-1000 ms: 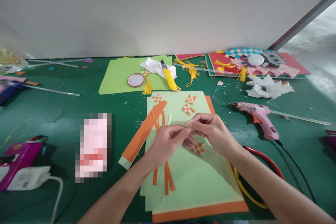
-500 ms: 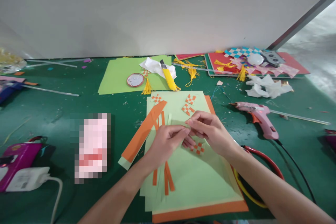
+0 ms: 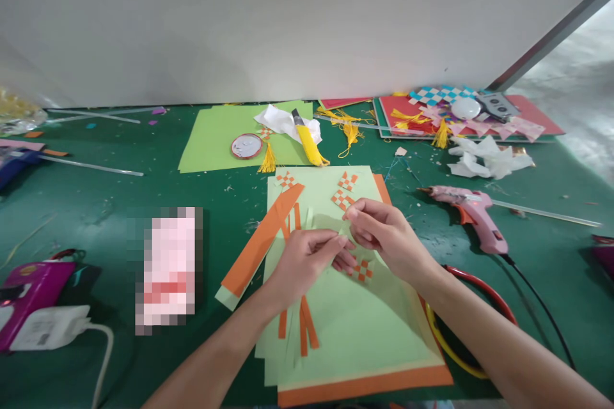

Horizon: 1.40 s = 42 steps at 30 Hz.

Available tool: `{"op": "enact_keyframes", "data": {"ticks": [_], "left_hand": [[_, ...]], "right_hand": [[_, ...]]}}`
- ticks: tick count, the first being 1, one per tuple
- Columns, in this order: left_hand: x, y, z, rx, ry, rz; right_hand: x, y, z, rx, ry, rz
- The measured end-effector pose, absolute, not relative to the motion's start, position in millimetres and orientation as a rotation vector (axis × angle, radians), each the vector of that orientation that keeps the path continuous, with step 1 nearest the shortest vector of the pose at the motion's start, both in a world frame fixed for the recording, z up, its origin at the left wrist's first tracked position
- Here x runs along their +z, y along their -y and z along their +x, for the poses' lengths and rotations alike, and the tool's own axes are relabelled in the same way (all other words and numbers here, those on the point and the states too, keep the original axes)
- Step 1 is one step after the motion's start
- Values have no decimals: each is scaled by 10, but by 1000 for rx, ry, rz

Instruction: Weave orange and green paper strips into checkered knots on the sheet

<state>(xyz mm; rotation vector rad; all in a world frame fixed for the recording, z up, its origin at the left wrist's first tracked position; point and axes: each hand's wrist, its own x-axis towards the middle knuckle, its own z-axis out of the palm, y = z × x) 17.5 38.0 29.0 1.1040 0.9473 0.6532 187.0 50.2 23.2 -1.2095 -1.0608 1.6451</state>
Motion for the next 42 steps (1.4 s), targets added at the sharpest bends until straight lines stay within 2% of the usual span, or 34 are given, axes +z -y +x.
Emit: {"op": "enact_keyframes", "data": {"ticks": [15, 22, 30, 36, 42], "left_hand": [[271, -381, 191, 638, -951, 1067], [245, -377, 179, 671, -912, 1073], [263, -364, 187, 611, -951, 1084], [228, -373, 174, 675, -905, 1071], [220, -390, 177, 665, -862, 1016]], "right_hand": [[230, -492, 1871, 1446, 1181, -1300], [241, -503, 1859, 1615, 1281, -1338], [222, -517, 1916, 1470, 1142, -1279], [226, -510, 1873, 1574, 1232, -1339], [183, -486, 1869, 1519, 1237, -1390]]}}
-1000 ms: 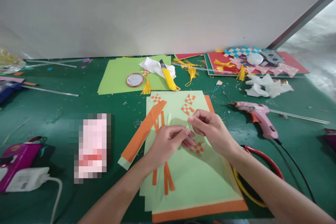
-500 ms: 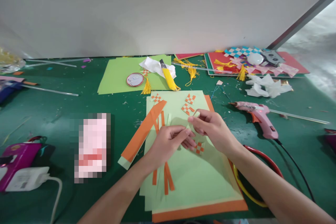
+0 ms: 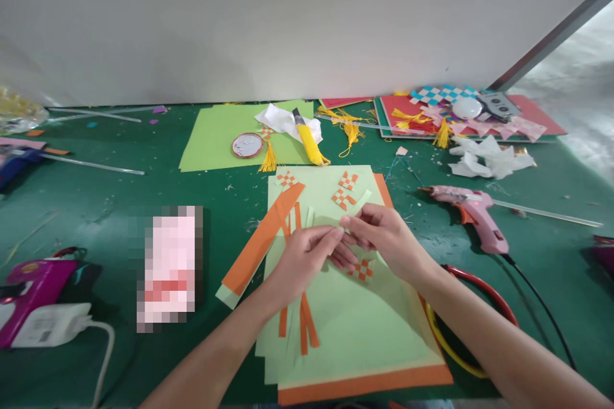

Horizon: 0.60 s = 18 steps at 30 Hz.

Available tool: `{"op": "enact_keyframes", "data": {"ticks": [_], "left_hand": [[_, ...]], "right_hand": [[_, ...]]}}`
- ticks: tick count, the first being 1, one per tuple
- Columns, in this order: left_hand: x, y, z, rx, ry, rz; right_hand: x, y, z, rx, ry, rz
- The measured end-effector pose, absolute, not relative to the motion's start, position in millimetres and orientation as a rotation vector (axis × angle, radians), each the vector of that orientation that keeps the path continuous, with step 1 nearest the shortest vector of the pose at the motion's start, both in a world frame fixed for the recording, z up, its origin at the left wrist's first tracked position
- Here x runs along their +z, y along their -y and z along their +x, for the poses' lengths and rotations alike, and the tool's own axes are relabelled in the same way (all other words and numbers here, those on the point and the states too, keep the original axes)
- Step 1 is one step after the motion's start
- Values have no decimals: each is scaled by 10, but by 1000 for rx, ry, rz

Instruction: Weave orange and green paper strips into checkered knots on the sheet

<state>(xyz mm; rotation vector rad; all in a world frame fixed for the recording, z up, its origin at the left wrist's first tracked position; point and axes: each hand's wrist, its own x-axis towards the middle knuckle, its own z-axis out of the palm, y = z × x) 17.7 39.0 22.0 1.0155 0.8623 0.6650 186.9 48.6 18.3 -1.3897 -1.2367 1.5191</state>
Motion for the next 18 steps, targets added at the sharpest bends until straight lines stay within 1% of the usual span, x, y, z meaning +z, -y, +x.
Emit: {"op": "enact_keyframes", "data": {"ticks": [7, 18], "left_hand": [[192, -406, 181, 621, -800, 810], [196, -403, 186, 634, -768, 804]], "right_hand": [[212, -502, 1878, 1516, 1246, -1397], [206, -497, 1887, 1519, 1237, -1381]]}}
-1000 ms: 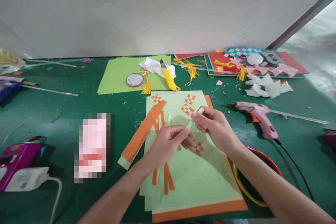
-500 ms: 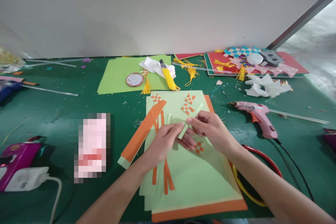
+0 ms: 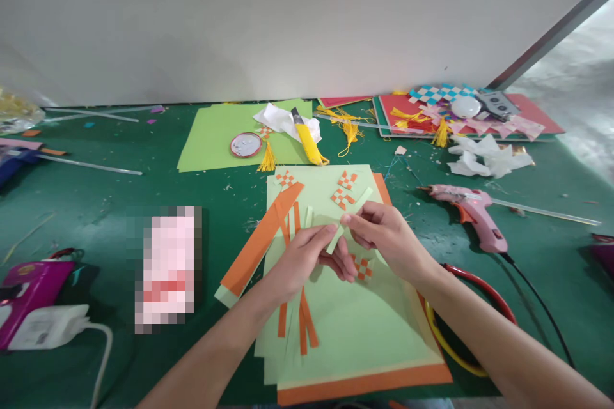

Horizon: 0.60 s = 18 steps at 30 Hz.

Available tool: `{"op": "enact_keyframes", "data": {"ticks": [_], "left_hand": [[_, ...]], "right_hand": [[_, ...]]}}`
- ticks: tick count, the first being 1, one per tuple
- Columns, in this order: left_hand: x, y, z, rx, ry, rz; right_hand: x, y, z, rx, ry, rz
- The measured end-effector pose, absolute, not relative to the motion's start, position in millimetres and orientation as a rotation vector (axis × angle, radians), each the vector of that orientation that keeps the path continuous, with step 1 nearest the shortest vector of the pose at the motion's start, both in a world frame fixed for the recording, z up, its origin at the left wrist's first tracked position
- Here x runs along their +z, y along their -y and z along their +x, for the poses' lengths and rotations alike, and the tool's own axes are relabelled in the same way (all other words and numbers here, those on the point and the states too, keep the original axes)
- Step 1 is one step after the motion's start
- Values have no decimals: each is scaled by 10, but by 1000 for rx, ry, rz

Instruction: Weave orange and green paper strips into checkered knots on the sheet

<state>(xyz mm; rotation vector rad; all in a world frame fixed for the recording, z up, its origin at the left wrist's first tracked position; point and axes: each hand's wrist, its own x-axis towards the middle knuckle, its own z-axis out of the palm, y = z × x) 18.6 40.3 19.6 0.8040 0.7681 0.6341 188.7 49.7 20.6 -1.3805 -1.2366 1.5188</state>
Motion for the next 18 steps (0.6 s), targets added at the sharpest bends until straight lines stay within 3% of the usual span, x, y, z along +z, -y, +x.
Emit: {"op": "enact_keyframes", "data": {"ticks": [7, 18], "left_hand": [[196, -413, 182, 666, -761, 825], [213, -398, 186, 641, -780, 836]], "right_hand": [[241, -493, 1873, 1651, 1336, -1301], [225, -493, 1883, 1521, 1284, -1378]]}}
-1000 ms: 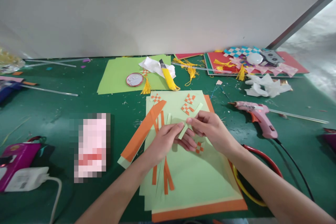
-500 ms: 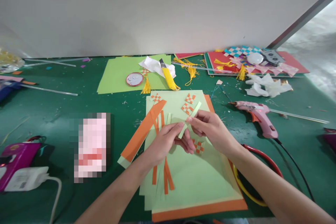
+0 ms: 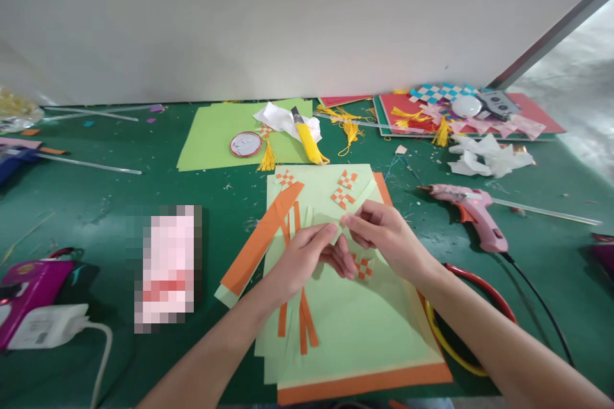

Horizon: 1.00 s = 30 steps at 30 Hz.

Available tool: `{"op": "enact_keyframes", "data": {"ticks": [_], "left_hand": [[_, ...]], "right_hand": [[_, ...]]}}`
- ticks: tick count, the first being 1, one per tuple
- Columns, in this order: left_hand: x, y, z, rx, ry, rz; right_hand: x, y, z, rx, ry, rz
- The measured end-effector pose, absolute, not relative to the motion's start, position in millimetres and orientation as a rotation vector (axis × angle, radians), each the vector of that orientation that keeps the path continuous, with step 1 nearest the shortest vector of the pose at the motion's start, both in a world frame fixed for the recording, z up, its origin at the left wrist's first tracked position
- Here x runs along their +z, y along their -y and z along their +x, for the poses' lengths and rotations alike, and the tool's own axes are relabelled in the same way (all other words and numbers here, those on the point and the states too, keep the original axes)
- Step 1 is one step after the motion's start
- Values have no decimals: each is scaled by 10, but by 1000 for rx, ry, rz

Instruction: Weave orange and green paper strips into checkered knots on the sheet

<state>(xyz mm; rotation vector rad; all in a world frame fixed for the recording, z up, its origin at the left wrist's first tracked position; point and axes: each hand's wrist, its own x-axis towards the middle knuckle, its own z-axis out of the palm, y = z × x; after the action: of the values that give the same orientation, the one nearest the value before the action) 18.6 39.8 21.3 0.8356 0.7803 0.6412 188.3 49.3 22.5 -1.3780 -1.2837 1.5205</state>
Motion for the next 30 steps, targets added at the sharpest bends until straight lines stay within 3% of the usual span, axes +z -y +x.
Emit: {"op": "enact_keyframes", "data": {"ticks": [30], "left_hand": [[247, -368, 191, 618, -871, 1039]], "right_hand": [[238, -507, 1881, 1521, 1312, -1337]]}}
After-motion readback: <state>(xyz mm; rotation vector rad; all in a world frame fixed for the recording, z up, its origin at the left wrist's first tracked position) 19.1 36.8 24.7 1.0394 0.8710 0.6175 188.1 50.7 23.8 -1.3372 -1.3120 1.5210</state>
